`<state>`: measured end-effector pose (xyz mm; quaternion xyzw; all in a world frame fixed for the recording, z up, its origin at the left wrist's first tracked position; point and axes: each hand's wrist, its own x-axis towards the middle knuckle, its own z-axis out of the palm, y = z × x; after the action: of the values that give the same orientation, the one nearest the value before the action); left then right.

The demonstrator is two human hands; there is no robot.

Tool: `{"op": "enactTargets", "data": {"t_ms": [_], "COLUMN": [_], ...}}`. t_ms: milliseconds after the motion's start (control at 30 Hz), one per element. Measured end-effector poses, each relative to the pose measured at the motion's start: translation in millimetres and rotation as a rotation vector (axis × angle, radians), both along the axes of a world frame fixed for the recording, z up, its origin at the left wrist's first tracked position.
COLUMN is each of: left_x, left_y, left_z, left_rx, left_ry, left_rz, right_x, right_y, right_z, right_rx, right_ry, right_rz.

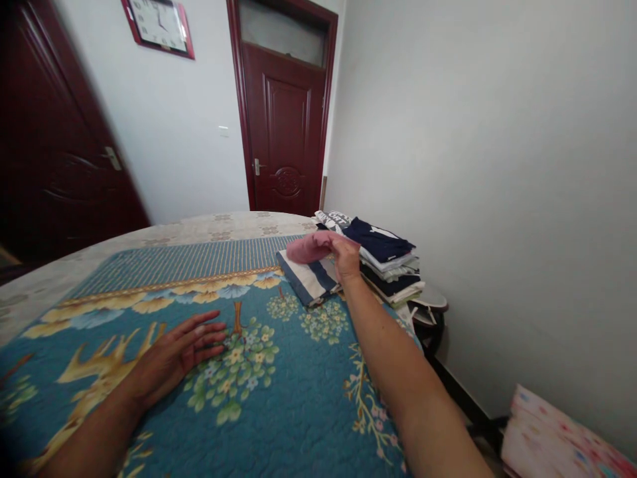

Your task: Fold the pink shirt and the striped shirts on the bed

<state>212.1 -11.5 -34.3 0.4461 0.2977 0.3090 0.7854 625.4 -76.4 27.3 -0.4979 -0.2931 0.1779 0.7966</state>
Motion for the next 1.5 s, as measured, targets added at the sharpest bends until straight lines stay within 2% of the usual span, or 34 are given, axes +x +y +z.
{"op": "enactTargets", "data": {"t_ms": [100,167,233,333,433,600,633,700,800,867,967,1067,1167,1267,1367,1500], "left_x": [1,1,1,0,0,1,1,0,-1,-1,-2,-2,-1,-1,-1,-1], "left_y": [-1,-2,-1,-1,-1,-2,-1,1,4,5,6,6,5,5,7,10], "left_z": [1.6,2.3,2.0,0.9,1.3,2.9,2.5,0.5,-3.6,-5.7,-6.6,-5.6,-4.7,-5.0,-7.1,-11.1], "left_rx": [0.006,0.010,0.014,0.016,0.014,0.003,0.001,0.001,0.002,0.004,0.006,0.010,0.021,0.024,0.025,0.031], "left_ry": [0.011,0.012,0.007,0.000,-0.010,-0.009,-0.009,-0.017,-0.022,-0.020,-0.024,-0.021,-0.007,0.002,-0.002,-0.005], "left_rz": [0.006,0.002,-0.003,-0.007,-0.009,-0.009,-0.009,-0.011,-0.021,-0.026,-0.037,-0.042,-0.027,-0.019,-0.030,-0.035], "right_x": [-7,-5,-1,0,-6,-13,-12,-6,8,21,43,66,87,102,113,120], "right_y": [-13,-22,-28,-35,-42,-59,-63,-71,-84,-93,-105,-114,-117,-115,-112,-110], "right_z": [-50.1,-67.4,-72.8,-71.2,-71.5,-75.7,-74.4,-68.0,-52.0,-41.5,-31.5,-28.7,-28.1,-23.2,-10.9,9.6], "right_rx": [0.021,0.011,-0.019,-0.131,-0.303,-0.582,-0.606,-0.625,-0.550,-0.454,-0.405,-0.486,-0.632,-0.876,-1.128,-1.312], "right_ry": [0.213,0.351,0.413,0.419,0.329,0.143,0.091,-0.109,-0.422,-0.465,-0.543,-0.748,-0.901,-0.914,-0.878,-0.897], "right_rz": [0.001,0.008,0.035,0.031,-0.010,0.062,0.039,-0.110,-0.481,-0.678,-0.850,-0.894,-0.878,-0.807,-0.707,-0.631]}}
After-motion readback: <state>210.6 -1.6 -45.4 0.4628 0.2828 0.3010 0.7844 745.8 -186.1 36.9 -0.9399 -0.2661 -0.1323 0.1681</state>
